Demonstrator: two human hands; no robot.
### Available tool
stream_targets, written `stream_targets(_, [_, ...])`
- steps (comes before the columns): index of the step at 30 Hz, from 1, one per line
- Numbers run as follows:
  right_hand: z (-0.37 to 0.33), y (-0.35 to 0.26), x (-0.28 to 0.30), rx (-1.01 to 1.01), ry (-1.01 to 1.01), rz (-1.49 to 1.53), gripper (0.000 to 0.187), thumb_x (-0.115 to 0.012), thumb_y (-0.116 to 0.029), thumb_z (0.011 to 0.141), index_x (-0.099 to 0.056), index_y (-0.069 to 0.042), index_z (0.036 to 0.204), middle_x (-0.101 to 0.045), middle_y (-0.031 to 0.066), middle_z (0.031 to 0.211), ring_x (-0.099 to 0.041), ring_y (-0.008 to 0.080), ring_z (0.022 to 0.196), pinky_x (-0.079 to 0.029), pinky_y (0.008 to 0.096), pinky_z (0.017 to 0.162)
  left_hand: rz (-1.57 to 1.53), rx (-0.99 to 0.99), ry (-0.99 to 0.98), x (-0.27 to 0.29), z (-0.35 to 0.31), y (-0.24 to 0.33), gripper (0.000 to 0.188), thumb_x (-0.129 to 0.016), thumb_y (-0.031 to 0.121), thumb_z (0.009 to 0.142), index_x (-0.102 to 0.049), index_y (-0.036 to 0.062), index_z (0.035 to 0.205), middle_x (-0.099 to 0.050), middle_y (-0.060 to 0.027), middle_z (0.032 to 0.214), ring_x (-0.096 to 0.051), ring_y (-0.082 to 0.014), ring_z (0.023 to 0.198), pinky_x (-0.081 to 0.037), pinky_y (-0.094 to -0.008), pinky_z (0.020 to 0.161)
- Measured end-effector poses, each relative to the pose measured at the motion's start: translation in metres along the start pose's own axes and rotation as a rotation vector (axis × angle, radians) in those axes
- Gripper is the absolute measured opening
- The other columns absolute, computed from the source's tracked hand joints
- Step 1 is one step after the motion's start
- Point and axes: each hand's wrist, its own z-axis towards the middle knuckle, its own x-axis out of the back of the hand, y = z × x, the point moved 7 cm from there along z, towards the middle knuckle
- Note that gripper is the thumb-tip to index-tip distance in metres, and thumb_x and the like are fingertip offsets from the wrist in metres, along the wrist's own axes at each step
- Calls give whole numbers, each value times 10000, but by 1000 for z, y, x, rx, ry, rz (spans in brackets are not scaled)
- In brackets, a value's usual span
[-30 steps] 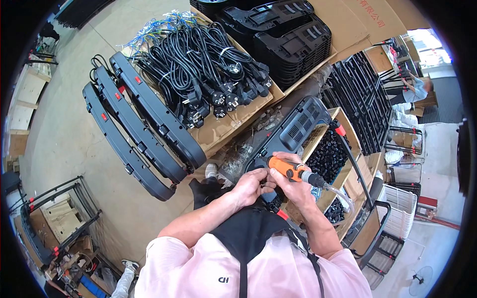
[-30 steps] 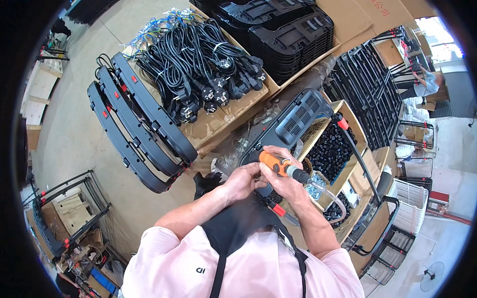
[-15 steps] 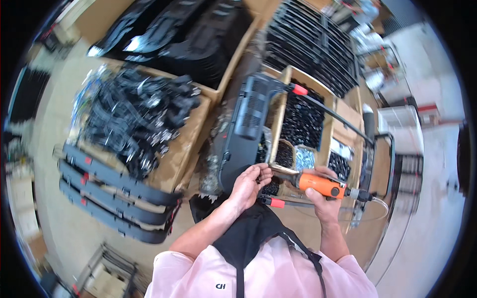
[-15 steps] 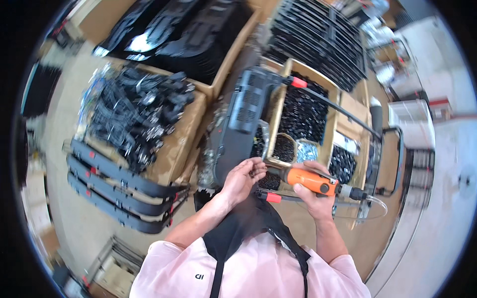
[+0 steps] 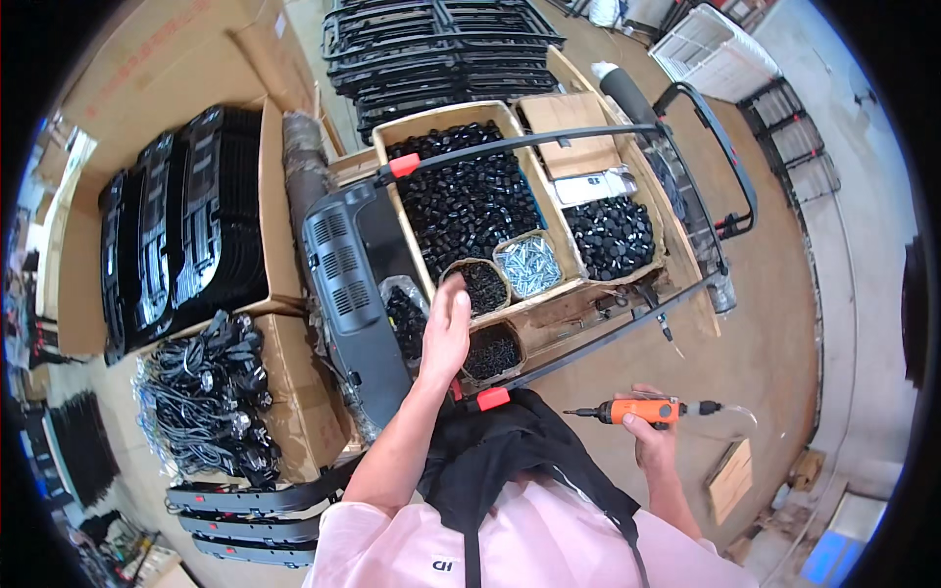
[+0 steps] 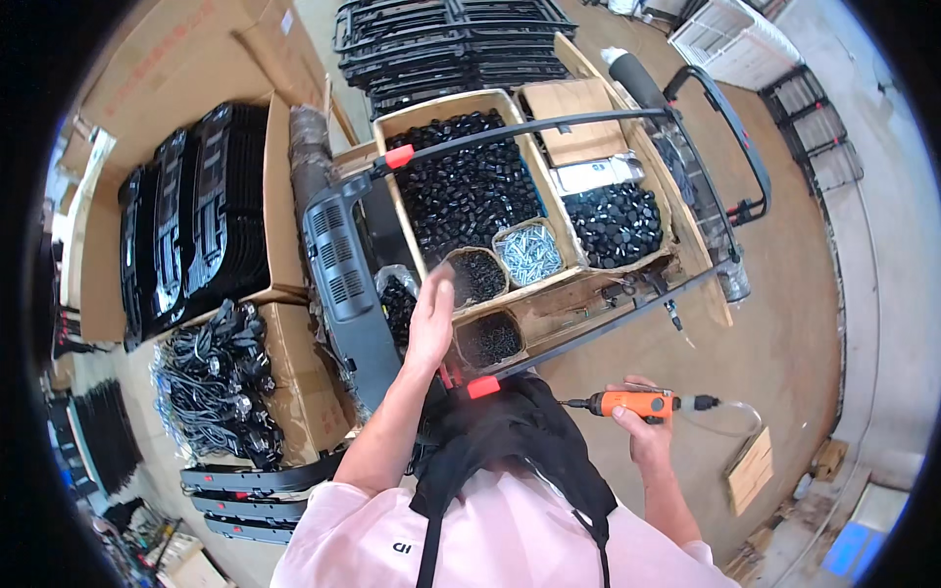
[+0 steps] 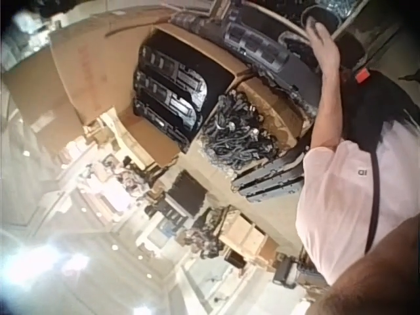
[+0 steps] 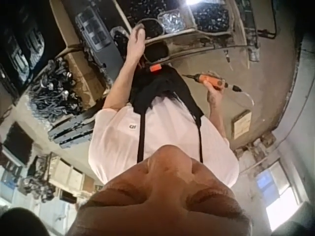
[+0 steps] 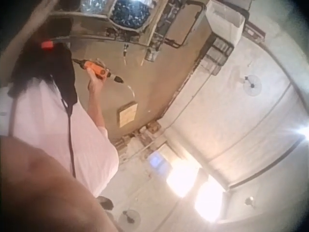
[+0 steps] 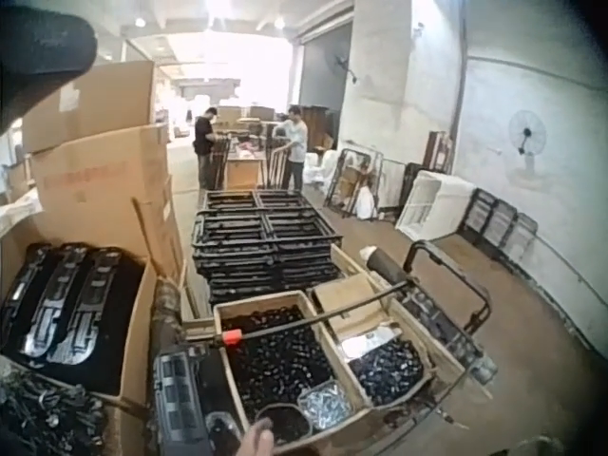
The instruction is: Assembling plastic components using a pneumatic screwdriver and manual fasteners.
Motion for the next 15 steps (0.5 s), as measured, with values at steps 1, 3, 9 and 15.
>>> stream_targets(1, [11, 20, 10, -61, 12, 27, 729, -836, -81, 783, -513, 21, 1429, -708, 226, 1229, -709, 346, 1161, -552, 491, 1058, 45, 23, -47, -6, -7, -10, 432, -504, 331, 1131, -585, 28, 1429, -686, -171, 1361, -647, -304, 1305, -477, -380, 1104])
stream_targets(3, [34, 56, 21, -212, 29, 121, 663, -820, -131, 853, -516, -10, 1430, -700, 204, 1221, -694, 349, 1170, -543, 523, 1067, 342, -22, -155, -29, -32, 3, 400, -555, 317, 1093, -642, 20, 1346, -731, -220, 1218, -701, -381, 1183, -536, -441, 1023])
stream_targets(9, [152, 216, 18, -559, 106, 626, 481, -743, -346, 988, -547, -101, 1353, -656, 94, 1212, -665, 285, 1150, -544, 509, 1053, 921, 167, -442, -92, -86, -18, 534, -500, 514, 1061, -739, 60, 1211, -756, -209, 1173, -712, -395, 1138, -547, -489, 1008])
stream_targets(15, [248, 323, -14, -731, 20, 670, 352, -669, -443, 1042, -647, -140, 1220, -715, 81, 1131, -686, 245, 1023, -572, 441, 907, 1168, 299, -348, -105, -75, -15, 659, -452, 604, 1069, -792, 46, 986, -785, -218, 936, -777, -374, 933, -607, -490, 876])
